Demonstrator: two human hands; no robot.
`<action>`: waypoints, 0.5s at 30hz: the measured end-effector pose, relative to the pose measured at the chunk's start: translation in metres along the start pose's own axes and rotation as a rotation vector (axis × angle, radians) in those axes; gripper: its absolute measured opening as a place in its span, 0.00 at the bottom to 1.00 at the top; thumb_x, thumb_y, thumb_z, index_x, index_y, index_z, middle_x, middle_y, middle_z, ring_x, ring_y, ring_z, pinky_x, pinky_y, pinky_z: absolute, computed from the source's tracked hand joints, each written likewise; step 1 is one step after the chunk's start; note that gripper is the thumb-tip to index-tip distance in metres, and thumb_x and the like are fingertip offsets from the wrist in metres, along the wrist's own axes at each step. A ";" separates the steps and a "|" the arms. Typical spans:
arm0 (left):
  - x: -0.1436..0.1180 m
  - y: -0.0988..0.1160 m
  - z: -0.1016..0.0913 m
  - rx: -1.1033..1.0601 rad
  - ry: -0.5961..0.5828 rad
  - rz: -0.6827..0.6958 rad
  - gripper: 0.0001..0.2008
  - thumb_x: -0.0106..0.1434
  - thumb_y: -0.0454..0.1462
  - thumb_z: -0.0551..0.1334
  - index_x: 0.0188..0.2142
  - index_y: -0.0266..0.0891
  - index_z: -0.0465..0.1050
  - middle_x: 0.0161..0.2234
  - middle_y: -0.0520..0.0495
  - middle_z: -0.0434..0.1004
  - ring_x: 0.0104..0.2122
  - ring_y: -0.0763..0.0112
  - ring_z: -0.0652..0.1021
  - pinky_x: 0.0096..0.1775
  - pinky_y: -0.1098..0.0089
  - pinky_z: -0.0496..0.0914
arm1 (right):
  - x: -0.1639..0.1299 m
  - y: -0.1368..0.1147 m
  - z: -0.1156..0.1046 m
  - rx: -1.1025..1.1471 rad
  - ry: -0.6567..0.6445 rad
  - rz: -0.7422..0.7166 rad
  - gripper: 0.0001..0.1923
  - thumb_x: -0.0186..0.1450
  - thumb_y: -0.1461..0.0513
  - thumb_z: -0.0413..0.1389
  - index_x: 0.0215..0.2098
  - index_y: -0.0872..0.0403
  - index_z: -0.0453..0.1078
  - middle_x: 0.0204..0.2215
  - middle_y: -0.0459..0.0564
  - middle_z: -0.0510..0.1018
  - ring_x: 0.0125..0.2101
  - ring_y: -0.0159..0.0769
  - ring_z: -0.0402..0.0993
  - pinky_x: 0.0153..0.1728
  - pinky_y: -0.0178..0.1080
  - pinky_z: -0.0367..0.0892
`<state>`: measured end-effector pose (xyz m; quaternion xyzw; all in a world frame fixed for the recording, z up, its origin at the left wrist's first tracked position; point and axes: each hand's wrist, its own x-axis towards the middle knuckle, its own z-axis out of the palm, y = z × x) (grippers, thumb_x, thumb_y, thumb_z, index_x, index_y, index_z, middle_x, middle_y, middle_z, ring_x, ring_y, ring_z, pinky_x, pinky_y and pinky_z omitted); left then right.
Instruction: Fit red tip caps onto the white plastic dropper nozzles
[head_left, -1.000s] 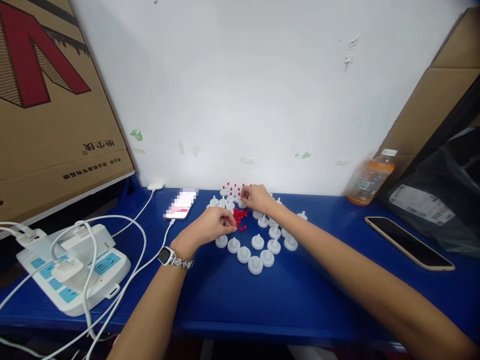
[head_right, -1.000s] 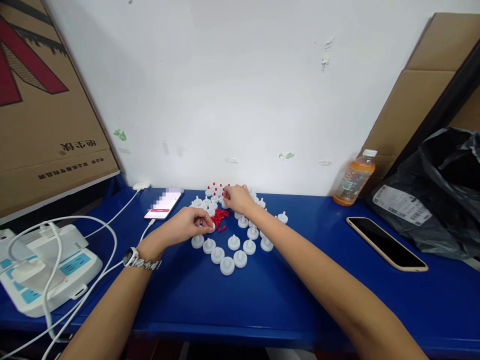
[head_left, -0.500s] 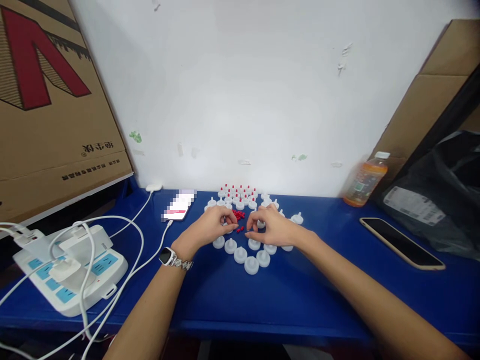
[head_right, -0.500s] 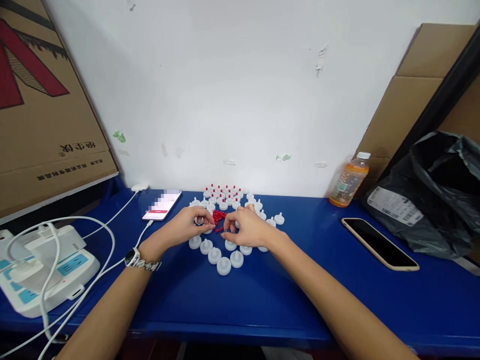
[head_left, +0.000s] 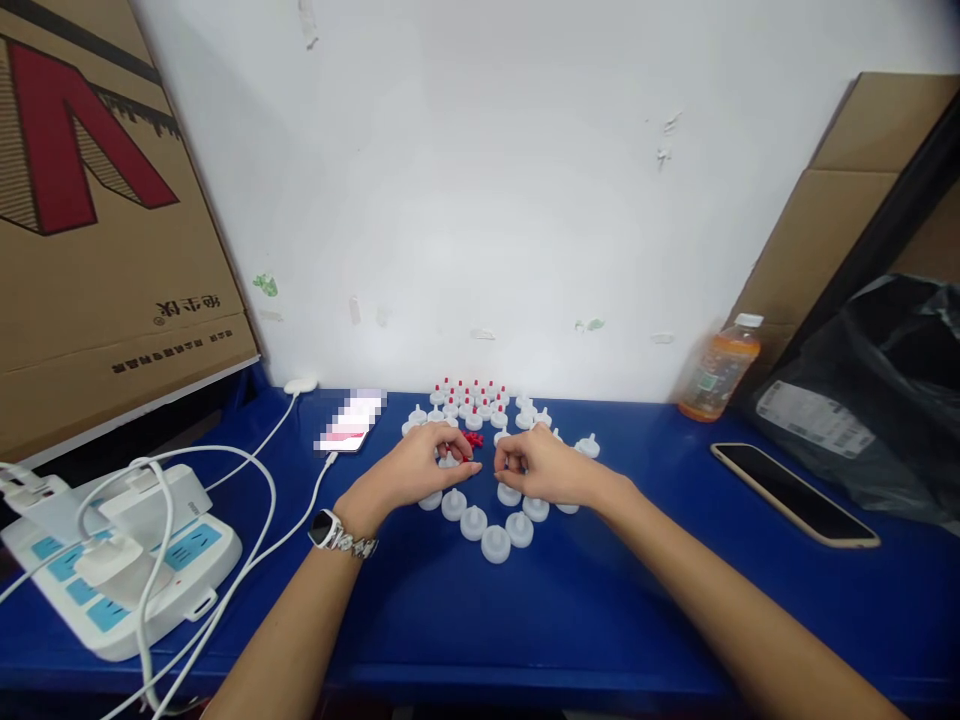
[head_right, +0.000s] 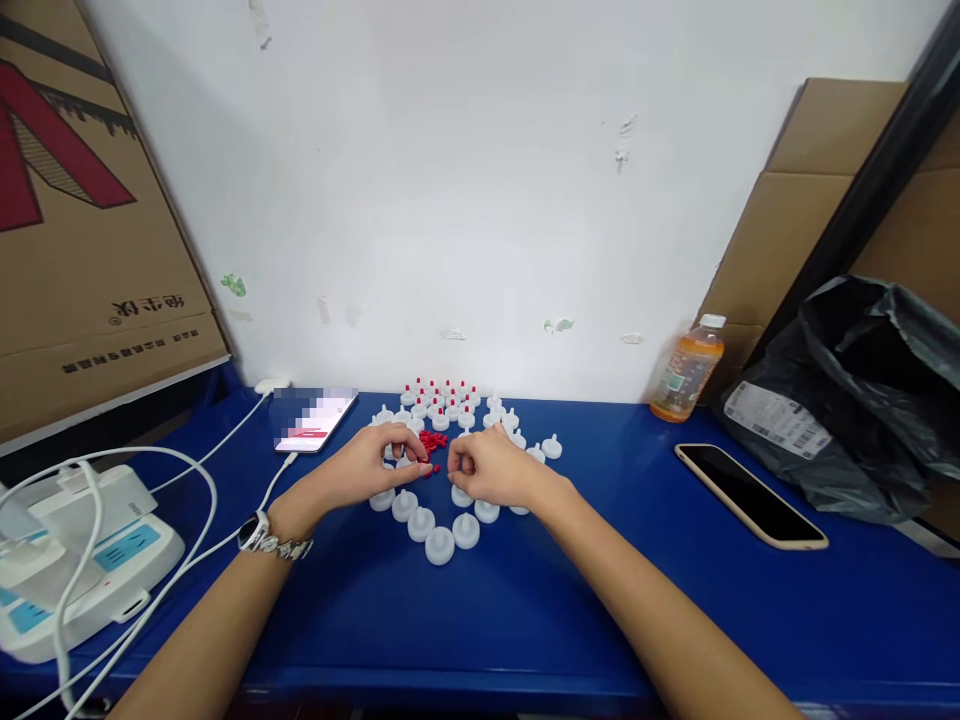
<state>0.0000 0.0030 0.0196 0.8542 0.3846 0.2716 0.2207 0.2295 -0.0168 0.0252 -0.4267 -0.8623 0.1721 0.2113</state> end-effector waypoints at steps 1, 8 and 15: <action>0.000 0.001 0.000 0.000 -0.006 0.000 0.16 0.60 0.50 0.64 0.36 0.40 0.78 0.35 0.46 0.79 0.36 0.64 0.75 0.39 0.66 0.67 | 0.001 0.002 0.002 0.039 0.011 0.005 0.05 0.60 0.64 0.59 0.26 0.53 0.71 0.17 0.41 0.73 0.20 0.29 0.66 0.37 0.39 0.62; 0.000 0.004 0.004 0.034 0.010 0.016 0.20 0.60 0.53 0.63 0.43 0.41 0.76 0.38 0.46 0.77 0.39 0.63 0.73 0.40 0.66 0.66 | 0.017 -0.006 0.019 0.404 0.295 -0.006 0.07 0.65 0.58 0.56 0.33 0.54 0.72 0.26 0.46 0.78 0.28 0.33 0.72 0.32 0.36 0.65; 0.000 -0.001 -0.004 0.042 0.048 -0.014 0.21 0.71 0.49 0.48 0.34 0.39 0.70 0.33 0.47 0.71 0.33 0.66 0.71 0.37 0.66 0.65 | 0.019 0.006 0.023 0.007 0.185 -0.038 0.05 0.63 0.62 0.57 0.37 0.52 0.75 0.32 0.48 0.79 0.35 0.37 0.72 0.42 0.42 0.61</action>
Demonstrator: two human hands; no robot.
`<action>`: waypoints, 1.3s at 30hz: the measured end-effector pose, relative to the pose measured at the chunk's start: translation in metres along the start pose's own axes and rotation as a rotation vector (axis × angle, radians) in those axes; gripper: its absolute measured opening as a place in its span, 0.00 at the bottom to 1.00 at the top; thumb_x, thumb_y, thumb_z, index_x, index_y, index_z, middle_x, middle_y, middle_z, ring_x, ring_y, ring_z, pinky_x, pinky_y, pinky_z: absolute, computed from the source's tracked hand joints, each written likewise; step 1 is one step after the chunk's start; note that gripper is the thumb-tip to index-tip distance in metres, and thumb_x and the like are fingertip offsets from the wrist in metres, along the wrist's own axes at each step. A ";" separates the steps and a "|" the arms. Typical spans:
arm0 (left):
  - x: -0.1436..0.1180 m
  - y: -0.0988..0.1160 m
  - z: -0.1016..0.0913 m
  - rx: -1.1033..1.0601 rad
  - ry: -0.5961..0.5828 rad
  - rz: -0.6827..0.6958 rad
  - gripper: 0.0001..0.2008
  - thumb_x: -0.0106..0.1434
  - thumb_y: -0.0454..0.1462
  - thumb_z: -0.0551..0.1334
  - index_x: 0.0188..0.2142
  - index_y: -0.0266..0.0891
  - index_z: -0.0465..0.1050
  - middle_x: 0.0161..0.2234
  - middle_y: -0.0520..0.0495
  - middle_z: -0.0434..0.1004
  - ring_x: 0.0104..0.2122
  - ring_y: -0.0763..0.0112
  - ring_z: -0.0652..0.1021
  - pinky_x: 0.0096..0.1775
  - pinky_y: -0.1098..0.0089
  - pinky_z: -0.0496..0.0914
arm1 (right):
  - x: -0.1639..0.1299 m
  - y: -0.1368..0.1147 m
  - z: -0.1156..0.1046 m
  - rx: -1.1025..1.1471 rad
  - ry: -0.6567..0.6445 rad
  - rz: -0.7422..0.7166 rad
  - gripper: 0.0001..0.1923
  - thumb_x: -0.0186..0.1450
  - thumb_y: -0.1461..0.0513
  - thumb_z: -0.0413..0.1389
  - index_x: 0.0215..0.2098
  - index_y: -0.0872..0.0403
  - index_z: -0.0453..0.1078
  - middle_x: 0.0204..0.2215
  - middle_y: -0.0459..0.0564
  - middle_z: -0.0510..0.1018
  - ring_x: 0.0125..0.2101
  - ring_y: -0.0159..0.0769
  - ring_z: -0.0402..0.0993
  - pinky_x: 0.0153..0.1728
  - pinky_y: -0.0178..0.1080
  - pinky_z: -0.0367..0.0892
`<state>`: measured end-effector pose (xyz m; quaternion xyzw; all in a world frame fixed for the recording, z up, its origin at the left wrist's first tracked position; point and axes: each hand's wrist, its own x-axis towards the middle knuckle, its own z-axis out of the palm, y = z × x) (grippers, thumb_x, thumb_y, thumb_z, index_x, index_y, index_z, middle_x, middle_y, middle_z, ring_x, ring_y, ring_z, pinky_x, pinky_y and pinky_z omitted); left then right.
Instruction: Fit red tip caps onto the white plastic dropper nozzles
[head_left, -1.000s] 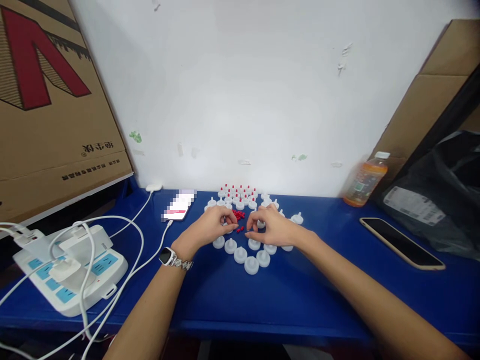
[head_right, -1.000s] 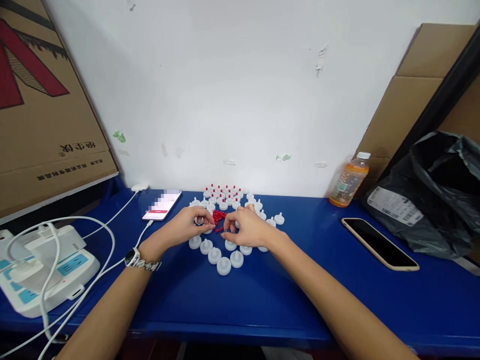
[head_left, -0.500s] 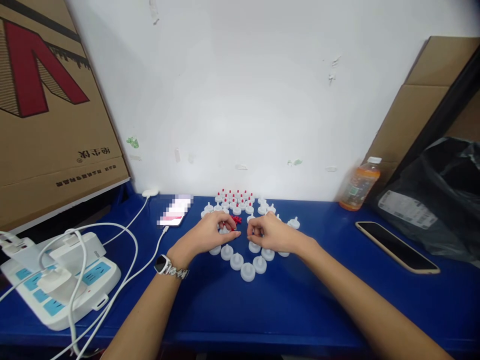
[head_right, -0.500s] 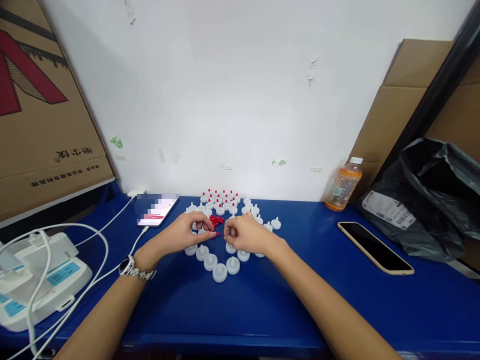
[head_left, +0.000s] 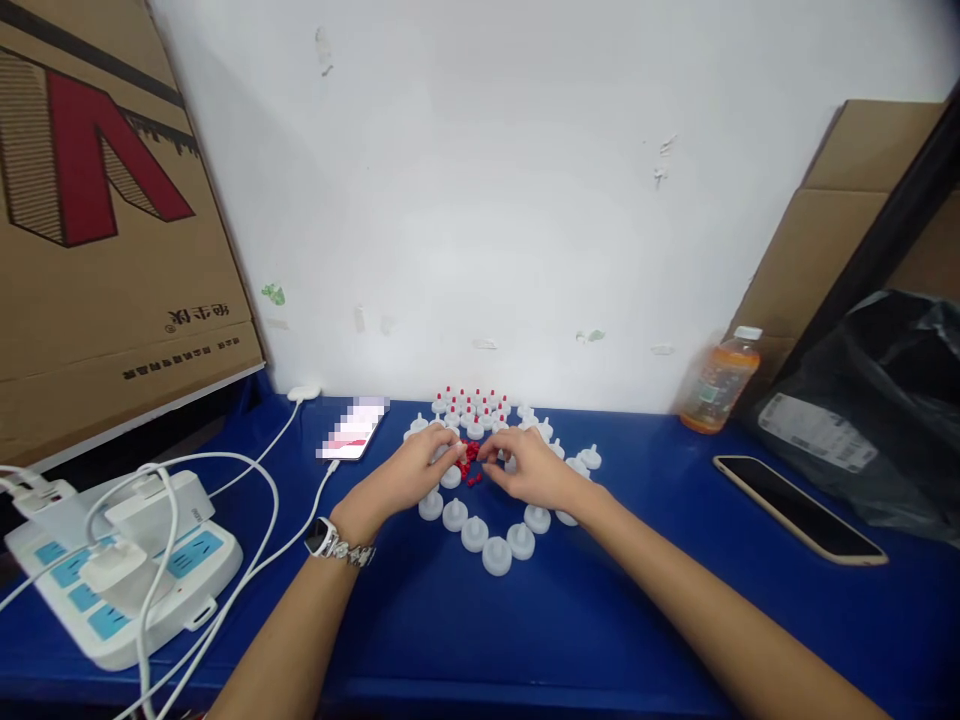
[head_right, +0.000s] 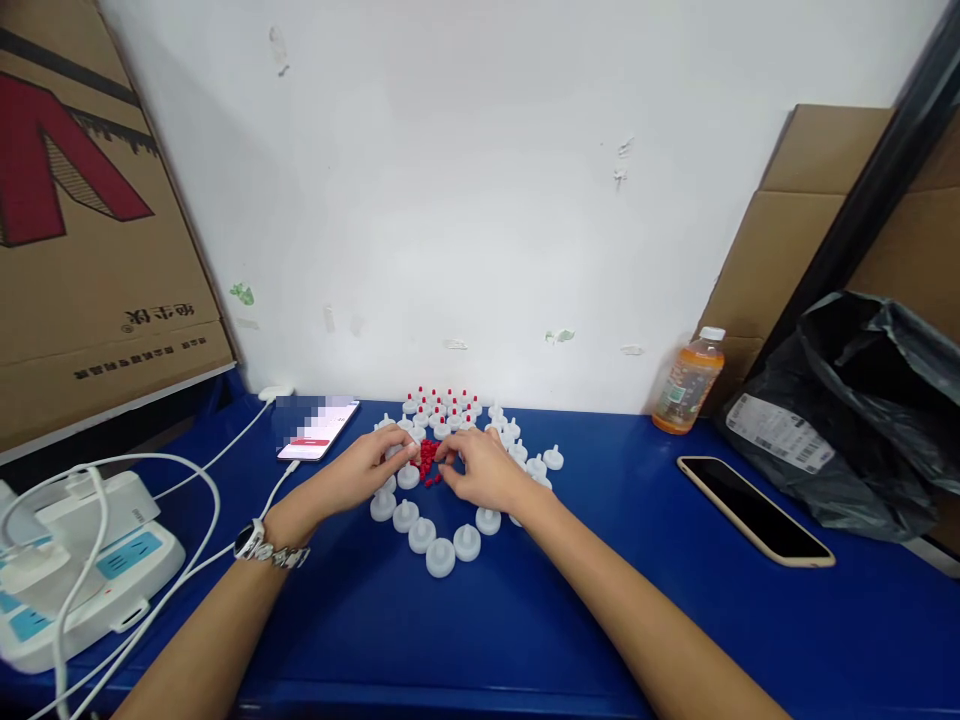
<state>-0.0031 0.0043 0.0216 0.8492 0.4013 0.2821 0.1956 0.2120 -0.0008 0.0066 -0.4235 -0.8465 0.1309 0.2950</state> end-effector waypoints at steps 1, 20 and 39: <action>0.000 0.000 0.000 0.002 0.019 -0.007 0.20 0.71 0.49 0.47 0.33 0.39 0.68 0.32 0.48 0.70 0.32 0.67 0.71 0.37 0.66 0.65 | 0.000 0.002 0.000 -0.093 -0.051 -0.021 0.05 0.63 0.62 0.59 0.38 0.51 0.76 0.33 0.48 0.79 0.38 0.39 0.71 0.44 0.43 0.59; -0.002 0.005 0.006 -0.111 -0.071 -0.063 0.15 0.67 0.46 0.55 0.47 0.40 0.69 0.30 0.51 0.74 0.26 0.70 0.72 0.30 0.70 0.65 | 0.008 -0.001 -0.002 -0.242 -0.230 -0.014 0.03 0.64 0.64 0.59 0.33 0.53 0.75 0.31 0.48 0.78 0.38 0.39 0.71 0.44 0.43 0.53; -0.002 0.010 0.021 -0.003 -0.064 -0.067 0.13 0.68 0.47 0.53 0.43 0.42 0.67 0.28 0.52 0.72 0.25 0.69 0.72 0.27 0.71 0.61 | 0.007 0.001 0.002 0.714 0.308 0.163 0.11 0.60 0.55 0.62 0.33 0.55 0.72 0.27 0.48 0.78 0.29 0.34 0.73 0.33 0.37 0.66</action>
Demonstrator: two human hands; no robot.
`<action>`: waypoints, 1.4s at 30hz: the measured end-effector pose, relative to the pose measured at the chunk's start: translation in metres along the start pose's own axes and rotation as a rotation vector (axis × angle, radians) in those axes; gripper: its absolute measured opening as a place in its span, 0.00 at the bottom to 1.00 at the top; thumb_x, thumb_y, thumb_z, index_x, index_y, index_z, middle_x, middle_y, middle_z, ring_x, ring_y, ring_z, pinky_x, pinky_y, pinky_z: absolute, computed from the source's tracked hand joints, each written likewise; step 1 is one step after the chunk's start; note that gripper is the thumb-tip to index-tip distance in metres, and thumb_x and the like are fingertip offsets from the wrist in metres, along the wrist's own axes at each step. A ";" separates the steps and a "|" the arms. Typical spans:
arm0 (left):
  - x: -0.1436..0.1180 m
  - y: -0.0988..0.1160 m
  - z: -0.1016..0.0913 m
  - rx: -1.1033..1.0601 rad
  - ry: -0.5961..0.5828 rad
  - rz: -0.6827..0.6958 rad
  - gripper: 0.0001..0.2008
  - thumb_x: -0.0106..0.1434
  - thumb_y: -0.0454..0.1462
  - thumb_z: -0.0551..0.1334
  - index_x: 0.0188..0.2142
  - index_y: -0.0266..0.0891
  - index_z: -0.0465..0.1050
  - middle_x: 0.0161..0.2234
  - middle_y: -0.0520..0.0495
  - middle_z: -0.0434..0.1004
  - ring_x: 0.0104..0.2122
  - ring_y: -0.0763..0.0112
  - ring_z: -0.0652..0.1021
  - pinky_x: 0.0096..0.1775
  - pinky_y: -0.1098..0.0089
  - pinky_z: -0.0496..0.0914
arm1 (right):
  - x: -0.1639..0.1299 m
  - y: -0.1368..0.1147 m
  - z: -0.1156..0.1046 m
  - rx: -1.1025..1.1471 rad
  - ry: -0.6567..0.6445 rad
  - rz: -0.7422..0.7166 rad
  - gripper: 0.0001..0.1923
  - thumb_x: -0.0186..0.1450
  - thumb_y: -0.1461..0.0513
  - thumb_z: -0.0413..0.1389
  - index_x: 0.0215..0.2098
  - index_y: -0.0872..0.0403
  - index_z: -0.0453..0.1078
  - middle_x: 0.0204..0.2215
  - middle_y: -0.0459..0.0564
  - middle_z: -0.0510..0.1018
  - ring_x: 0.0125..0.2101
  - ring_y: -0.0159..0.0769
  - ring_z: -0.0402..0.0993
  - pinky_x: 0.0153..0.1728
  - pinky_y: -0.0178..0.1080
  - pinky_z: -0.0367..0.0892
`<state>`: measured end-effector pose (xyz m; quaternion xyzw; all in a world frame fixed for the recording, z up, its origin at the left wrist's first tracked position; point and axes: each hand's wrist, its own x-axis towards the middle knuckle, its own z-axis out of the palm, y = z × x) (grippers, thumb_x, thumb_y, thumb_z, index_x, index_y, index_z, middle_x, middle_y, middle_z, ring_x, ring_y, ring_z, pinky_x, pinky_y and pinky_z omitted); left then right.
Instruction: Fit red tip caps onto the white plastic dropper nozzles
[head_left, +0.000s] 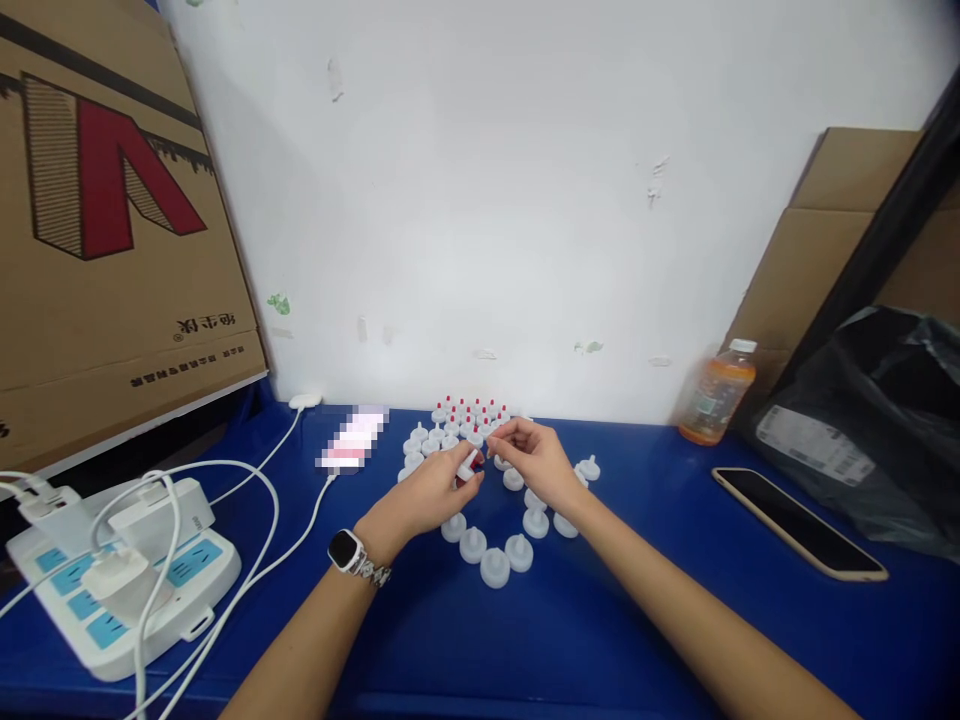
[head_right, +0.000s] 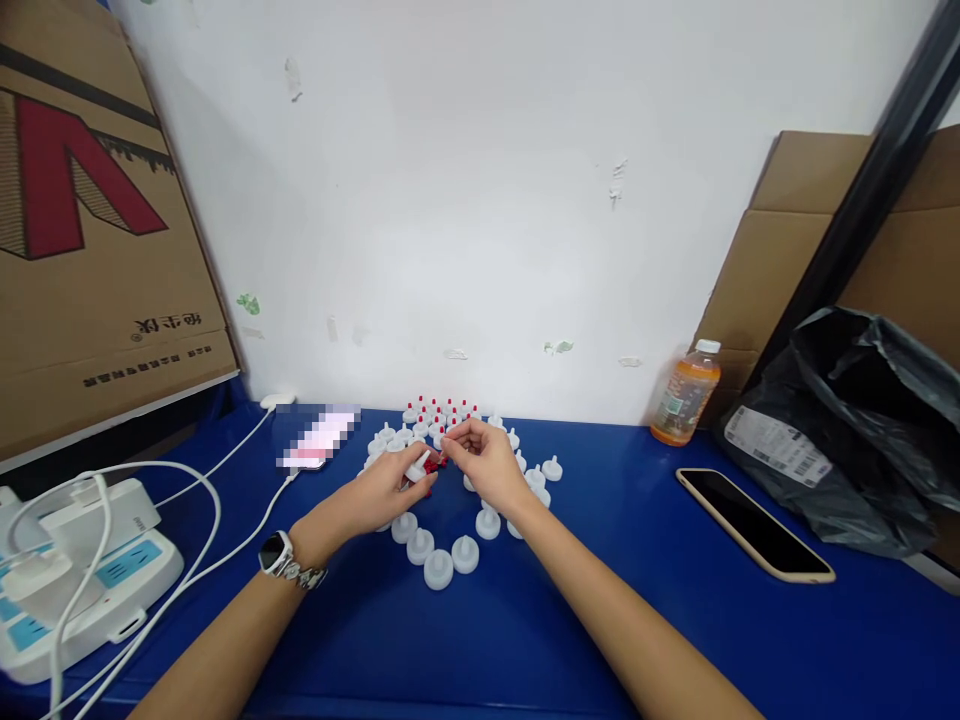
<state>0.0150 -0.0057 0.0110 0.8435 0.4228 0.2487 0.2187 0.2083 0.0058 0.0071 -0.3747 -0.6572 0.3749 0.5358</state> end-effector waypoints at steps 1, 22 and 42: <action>0.000 0.001 0.001 0.003 0.003 -0.001 0.14 0.68 0.47 0.53 0.45 0.42 0.65 0.27 0.52 0.71 0.25 0.69 0.72 0.26 0.71 0.60 | -0.001 0.002 0.003 0.042 0.018 0.001 0.12 0.59 0.54 0.63 0.32 0.55 0.72 0.27 0.48 0.78 0.28 0.34 0.73 0.33 0.37 0.67; -0.002 0.018 0.003 -0.175 0.024 0.053 0.19 0.66 0.39 0.54 0.57 0.42 0.57 0.37 0.48 0.74 0.28 0.70 0.75 0.31 0.71 0.66 | -0.018 -0.003 0.026 0.032 0.128 -0.146 0.08 0.62 0.56 0.61 0.30 0.53 0.71 0.28 0.46 0.75 0.30 0.34 0.69 0.35 0.38 0.66; 0.006 -0.003 -0.015 0.040 0.109 0.023 0.12 0.67 0.44 0.56 0.37 0.39 0.72 0.31 0.48 0.76 0.31 0.68 0.74 0.34 0.67 0.66 | 0.053 -0.001 -0.033 -0.408 0.076 -0.027 0.04 0.57 0.62 0.59 0.29 0.55 0.68 0.25 0.48 0.78 0.26 0.33 0.74 0.29 0.35 0.66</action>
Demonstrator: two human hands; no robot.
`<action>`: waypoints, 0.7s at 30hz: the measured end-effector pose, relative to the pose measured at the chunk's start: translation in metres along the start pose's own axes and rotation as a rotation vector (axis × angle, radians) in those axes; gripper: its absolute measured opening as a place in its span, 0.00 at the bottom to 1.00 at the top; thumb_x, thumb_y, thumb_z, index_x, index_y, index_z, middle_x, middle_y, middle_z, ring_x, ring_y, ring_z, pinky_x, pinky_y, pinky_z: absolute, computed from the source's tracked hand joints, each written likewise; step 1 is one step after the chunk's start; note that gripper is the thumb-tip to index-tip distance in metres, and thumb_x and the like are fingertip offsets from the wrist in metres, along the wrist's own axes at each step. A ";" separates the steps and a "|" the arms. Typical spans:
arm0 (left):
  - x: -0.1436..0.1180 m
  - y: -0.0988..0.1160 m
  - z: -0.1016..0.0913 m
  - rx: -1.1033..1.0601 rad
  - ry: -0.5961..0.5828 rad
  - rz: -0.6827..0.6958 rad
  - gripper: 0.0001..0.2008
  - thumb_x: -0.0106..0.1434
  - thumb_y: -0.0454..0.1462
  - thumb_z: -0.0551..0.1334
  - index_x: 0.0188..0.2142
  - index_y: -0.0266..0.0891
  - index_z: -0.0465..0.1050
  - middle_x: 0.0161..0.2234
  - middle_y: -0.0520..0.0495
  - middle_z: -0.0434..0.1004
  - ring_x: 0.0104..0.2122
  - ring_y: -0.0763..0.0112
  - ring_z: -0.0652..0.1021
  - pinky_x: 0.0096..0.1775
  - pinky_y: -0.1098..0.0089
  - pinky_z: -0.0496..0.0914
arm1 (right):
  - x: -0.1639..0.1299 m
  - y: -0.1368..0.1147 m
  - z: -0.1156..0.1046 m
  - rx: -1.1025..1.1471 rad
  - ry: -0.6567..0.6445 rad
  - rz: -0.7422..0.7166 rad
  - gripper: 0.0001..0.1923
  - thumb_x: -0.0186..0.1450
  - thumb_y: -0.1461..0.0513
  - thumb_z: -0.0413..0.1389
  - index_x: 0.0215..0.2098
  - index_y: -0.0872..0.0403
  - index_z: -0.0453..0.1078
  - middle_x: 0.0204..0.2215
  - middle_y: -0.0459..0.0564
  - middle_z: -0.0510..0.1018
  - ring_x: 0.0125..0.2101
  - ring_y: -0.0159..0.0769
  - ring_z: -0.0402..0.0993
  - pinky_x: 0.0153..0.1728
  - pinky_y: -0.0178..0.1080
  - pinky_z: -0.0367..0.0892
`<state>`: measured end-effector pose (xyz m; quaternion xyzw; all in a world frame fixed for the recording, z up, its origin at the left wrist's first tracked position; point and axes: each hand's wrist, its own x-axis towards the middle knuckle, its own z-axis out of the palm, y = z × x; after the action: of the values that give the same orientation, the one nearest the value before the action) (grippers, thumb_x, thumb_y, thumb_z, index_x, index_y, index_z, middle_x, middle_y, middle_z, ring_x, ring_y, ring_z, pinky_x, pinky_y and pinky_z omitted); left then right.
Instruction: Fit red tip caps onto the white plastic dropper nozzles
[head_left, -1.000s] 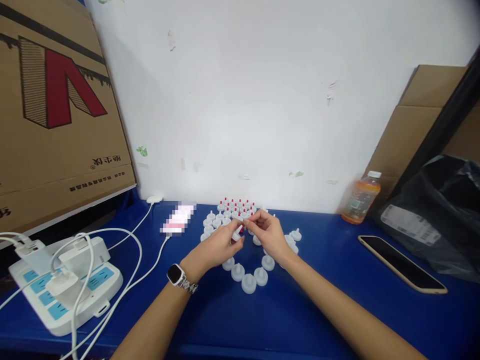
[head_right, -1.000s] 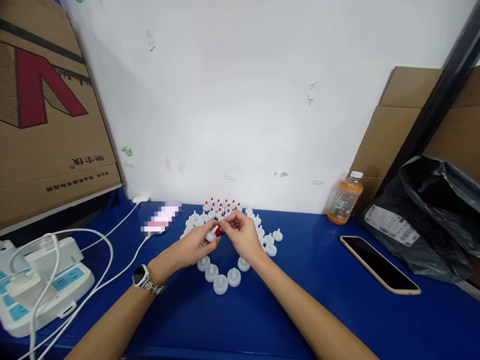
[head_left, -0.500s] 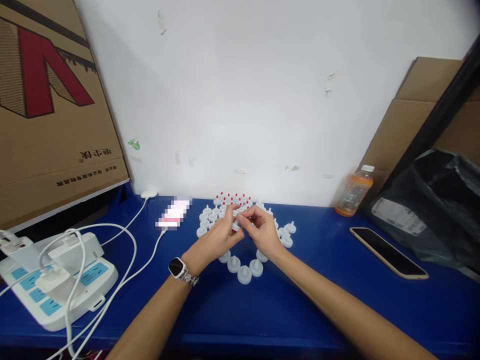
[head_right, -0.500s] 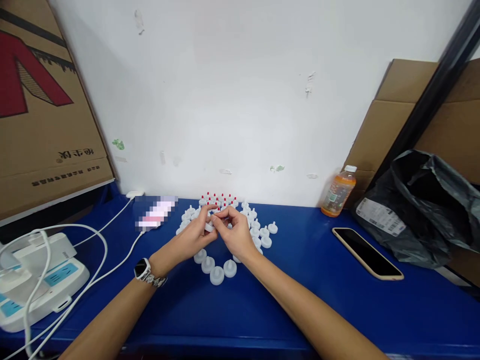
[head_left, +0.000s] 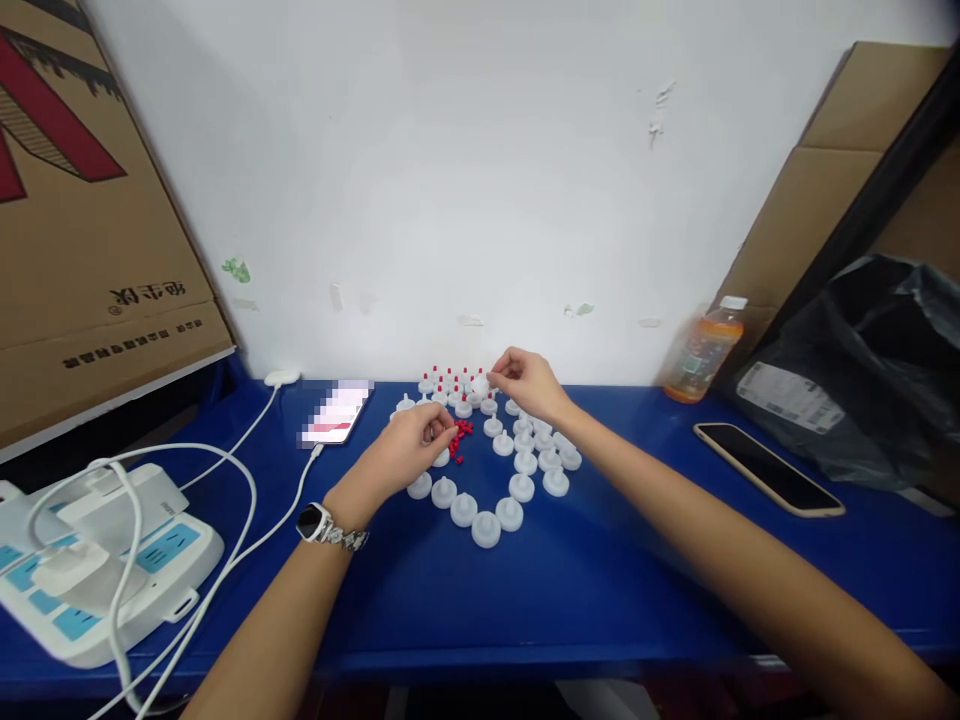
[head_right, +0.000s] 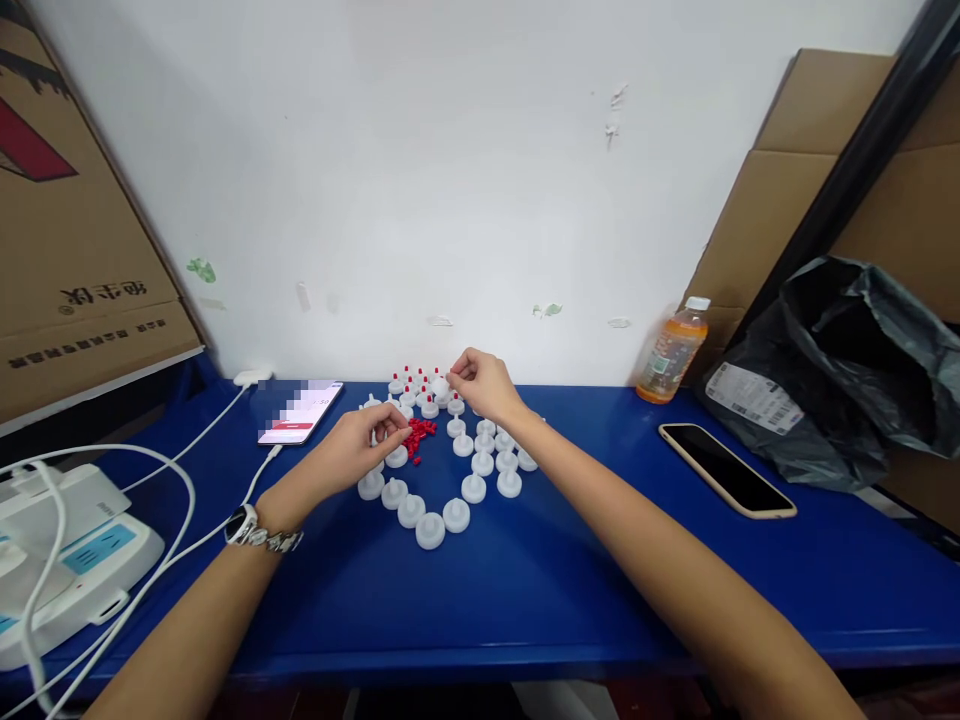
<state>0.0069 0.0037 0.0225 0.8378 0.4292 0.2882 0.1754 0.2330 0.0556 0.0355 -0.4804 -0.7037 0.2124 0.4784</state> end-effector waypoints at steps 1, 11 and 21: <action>-0.001 0.000 -0.002 -0.004 -0.031 -0.017 0.13 0.67 0.44 0.56 0.34 0.39 0.73 0.29 0.48 0.76 0.29 0.69 0.73 0.33 0.68 0.65 | 0.003 0.003 0.001 -0.044 -0.034 -0.008 0.03 0.57 0.63 0.59 0.28 0.55 0.69 0.24 0.48 0.78 0.26 0.33 0.74 0.29 0.35 0.66; -0.002 -0.012 0.005 -0.042 -0.161 -0.032 0.14 0.60 0.48 0.64 0.32 0.40 0.77 0.29 0.49 0.77 0.29 0.68 0.74 0.34 0.68 0.65 | 0.015 0.027 0.024 -0.417 -0.283 -0.103 0.05 0.55 0.70 0.56 0.27 0.55 0.70 0.24 0.48 0.77 0.26 0.32 0.70 0.28 0.33 0.60; 0.000 -0.011 0.007 -0.014 -0.114 0.003 0.11 0.62 0.46 0.62 0.34 0.41 0.76 0.32 0.49 0.77 0.34 0.66 0.75 0.37 0.66 0.66 | -0.023 0.014 0.007 -0.449 -0.245 -0.075 0.02 0.59 0.63 0.60 0.30 0.54 0.73 0.24 0.47 0.77 0.24 0.32 0.70 0.27 0.34 0.59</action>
<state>0.0046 0.0094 0.0112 0.8521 0.4155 0.2434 0.2051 0.2354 0.0430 0.0107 -0.5187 -0.8033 0.0896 0.2786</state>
